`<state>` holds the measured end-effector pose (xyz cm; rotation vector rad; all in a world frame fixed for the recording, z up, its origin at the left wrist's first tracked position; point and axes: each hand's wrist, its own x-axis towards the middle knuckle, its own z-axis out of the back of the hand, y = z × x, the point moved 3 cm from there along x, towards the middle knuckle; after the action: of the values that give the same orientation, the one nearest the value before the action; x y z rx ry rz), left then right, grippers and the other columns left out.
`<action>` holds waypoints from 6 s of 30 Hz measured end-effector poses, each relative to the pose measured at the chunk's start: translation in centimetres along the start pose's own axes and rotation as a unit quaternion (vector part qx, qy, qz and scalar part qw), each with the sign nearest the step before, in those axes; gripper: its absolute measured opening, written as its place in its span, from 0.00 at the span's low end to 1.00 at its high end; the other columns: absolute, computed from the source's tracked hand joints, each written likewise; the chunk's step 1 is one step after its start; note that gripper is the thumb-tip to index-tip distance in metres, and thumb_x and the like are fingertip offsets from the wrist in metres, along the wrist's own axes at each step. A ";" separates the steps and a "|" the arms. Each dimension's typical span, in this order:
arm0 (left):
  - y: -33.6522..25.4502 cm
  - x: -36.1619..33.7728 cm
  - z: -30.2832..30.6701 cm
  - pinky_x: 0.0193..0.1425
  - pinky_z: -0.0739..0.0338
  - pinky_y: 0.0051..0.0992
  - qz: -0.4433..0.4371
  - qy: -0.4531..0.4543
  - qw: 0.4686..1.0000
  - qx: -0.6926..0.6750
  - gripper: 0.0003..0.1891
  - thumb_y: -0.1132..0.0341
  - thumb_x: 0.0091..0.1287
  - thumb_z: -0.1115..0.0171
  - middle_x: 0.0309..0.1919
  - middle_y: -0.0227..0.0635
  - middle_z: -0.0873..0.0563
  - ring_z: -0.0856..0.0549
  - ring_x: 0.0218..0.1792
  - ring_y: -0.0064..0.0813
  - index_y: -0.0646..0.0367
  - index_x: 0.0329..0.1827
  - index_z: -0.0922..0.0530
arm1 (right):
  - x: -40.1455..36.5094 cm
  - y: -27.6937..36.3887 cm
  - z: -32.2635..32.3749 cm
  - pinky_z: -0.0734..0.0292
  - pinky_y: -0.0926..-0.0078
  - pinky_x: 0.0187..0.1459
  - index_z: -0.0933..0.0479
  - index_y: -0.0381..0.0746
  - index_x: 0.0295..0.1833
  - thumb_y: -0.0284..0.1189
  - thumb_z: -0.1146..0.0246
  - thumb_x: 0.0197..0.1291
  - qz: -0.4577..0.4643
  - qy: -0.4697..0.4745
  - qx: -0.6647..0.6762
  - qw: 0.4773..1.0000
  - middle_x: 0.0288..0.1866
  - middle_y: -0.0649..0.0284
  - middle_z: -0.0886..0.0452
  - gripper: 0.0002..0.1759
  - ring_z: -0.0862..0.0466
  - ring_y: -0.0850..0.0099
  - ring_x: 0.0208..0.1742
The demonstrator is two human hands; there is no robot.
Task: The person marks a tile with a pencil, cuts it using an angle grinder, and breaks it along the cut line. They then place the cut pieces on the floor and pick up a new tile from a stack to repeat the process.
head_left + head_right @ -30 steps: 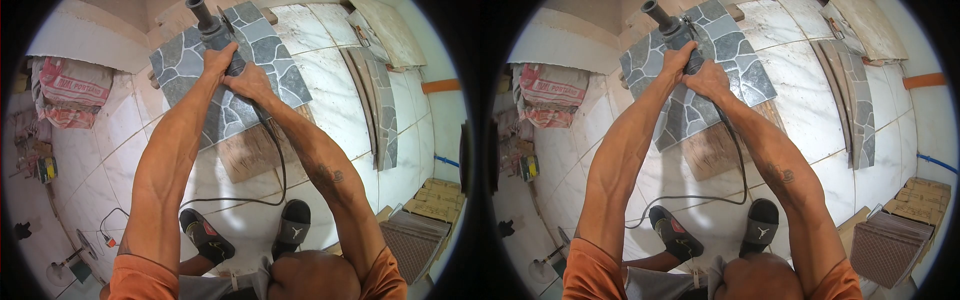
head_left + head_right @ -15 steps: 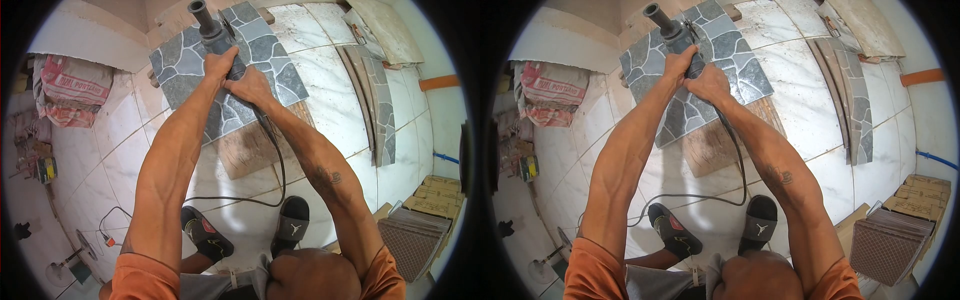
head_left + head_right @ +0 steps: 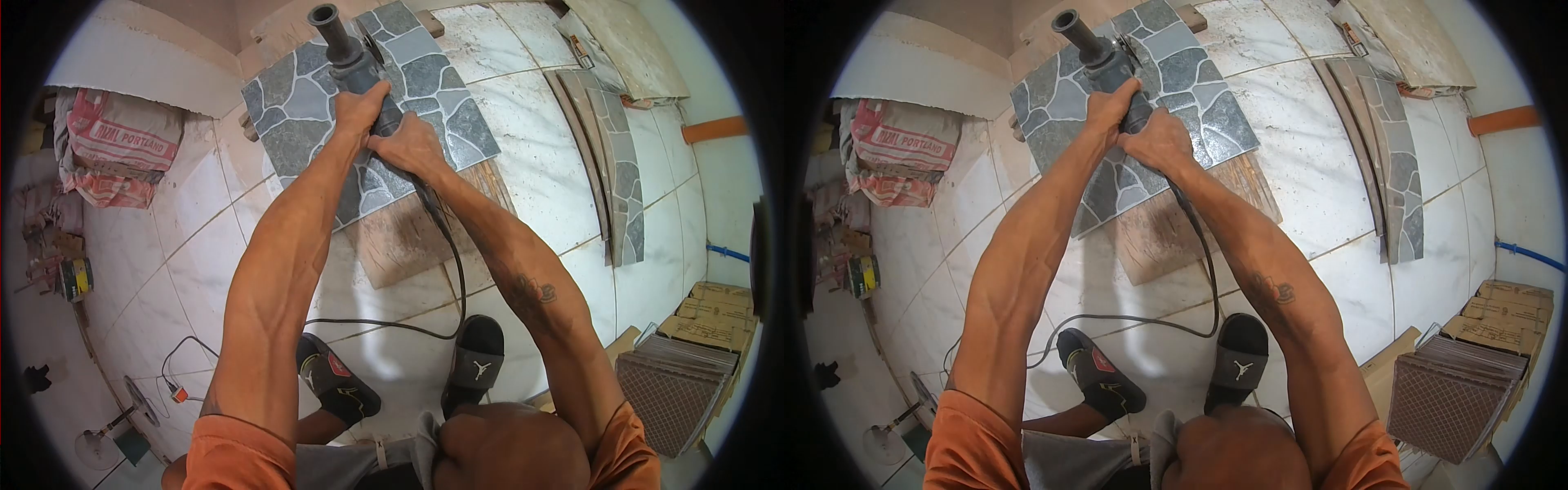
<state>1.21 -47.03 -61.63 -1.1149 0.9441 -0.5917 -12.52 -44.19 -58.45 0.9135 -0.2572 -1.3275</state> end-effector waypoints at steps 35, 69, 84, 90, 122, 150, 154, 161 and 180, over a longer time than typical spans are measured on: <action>2.7 -3.7 -0.6 0.29 0.23 0.28 -0.006 0.012 1.000 0.014 0.16 0.61 0.57 0.25 0.28 0.35 0.15 0.17 0.25 0.24 0.69 0.32 0.16 | -4.1 -2.6 -0.5 0.19 0.55 0.57 0.26 0.21 0.55 0.56 0.25 0.43 -0.001 -0.012 0.009 1.000 0.50 0.33 0.17 0.49 0.15 0.42 0.54; 3.6 -8.8 -1.4 0.31 0.22 0.32 0.016 0.017 0.999 -0.022 0.16 0.62 0.52 0.26 0.29 0.38 0.14 0.17 0.26 0.26 0.70 0.30 0.17 | -8.2 -4.5 0.1 0.19 0.55 0.57 0.25 0.19 0.52 0.53 0.25 0.43 -0.016 0.009 0.030 0.999 0.49 0.31 0.17 0.47 0.14 0.43 0.54; 3.9 -10.6 -1.7 0.29 0.24 0.31 -0.006 0.024 0.999 -0.046 0.14 0.63 0.54 0.27 0.26 0.35 0.15 0.18 0.25 0.24 0.68 0.26 0.18 | -9.6 -5.0 0.4 0.20 0.57 0.57 0.25 0.19 0.54 0.48 0.26 0.44 -0.023 0.016 0.020 0.999 0.49 0.33 0.16 0.43 0.14 0.44 0.54; 4.6 -10.6 -1.6 0.28 0.24 0.28 -0.008 0.025 1.000 -0.009 0.14 0.62 0.59 0.26 0.27 0.33 0.15 0.18 0.24 0.23 0.68 0.30 0.16 | -10.0 -5.0 0.5 0.20 0.56 0.57 0.24 0.20 0.53 0.51 0.26 0.44 -0.027 0.017 0.004 0.999 0.50 0.34 0.16 0.44 0.14 0.44 0.54; 4.4 -15.0 -2.1 0.32 0.23 0.29 -0.053 0.022 0.998 -0.022 0.15 0.63 0.58 0.27 0.30 0.35 0.14 0.18 0.28 0.24 0.70 0.34 0.15 | -13.1 -6.8 0.3 0.21 0.54 0.57 0.24 0.26 0.55 0.54 0.24 0.42 -0.036 0.017 0.030 0.999 0.50 0.38 0.16 0.46 0.15 0.44 0.55; 6.4 -17.3 -2.5 0.29 0.25 0.27 0.014 0.019 1.000 -0.001 0.12 0.64 0.60 0.29 0.27 0.32 0.15 0.19 0.25 0.21 0.68 0.29 0.16 | -15.9 -9.0 -0.4 0.19 0.51 0.49 0.26 0.22 0.49 0.54 0.23 0.45 0.020 -0.019 0.045 0.999 0.40 0.33 0.16 0.44 0.14 0.39 0.46; 6.8 -17.5 -2.6 0.28 0.26 0.27 0.015 0.020 1.000 -0.015 0.13 0.64 0.59 0.29 0.26 0.31 0.16 0.20 0.24 0.21 0.67 0.29 0.16 | -16.2 -9.1 -0.3 0.19 0.52 0.48 0.25 0.22 0.47 0.54 0.23 0.44 0.013 -0.022 0.041 0.999 0.39 0.33 0.16 0.44 0.14 0.40 0.45; 7.5 -18.1 -2.6 0.28 0.26 0.28 0.022 0.015 1.000 0.000 0.13 0.63 0.60 0.29 0.26 0.32 0.16 0.20 0.24 0.21 0.68 0.29 0.17 | -16.8 -9.4 -0.1 0.19 0.53 0.47 0.25 0.22 0.47 0.53 0.23 0.45 -0.015 0.000 0.039 0.999 0.38 0.35 0.16 0.43 0.13 0.42 0.44; 7.3 -21.0 -3.0 0.30 0.26 0.28 0.008 0.035 0.998 -0.056 0.10 0.66 0.59 0.29 0.27 0.31 0.17 0.21 0.26 0.21 0.65 0.30 0.19 | -19.2 -9.5 0.8 0.17 0.51 0.44 0.26 0.25 0.45 0.44 0.24 0.46 -0.009 -0.004 0.035 0.999 0.35 0.38 0.16 0.35 0.13 0.41 0.40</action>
<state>-12.25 -29.05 -61.91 -1.1904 1.0568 -0.5741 -25.05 -26.75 -58.29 0.9716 -0.3050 -1.3463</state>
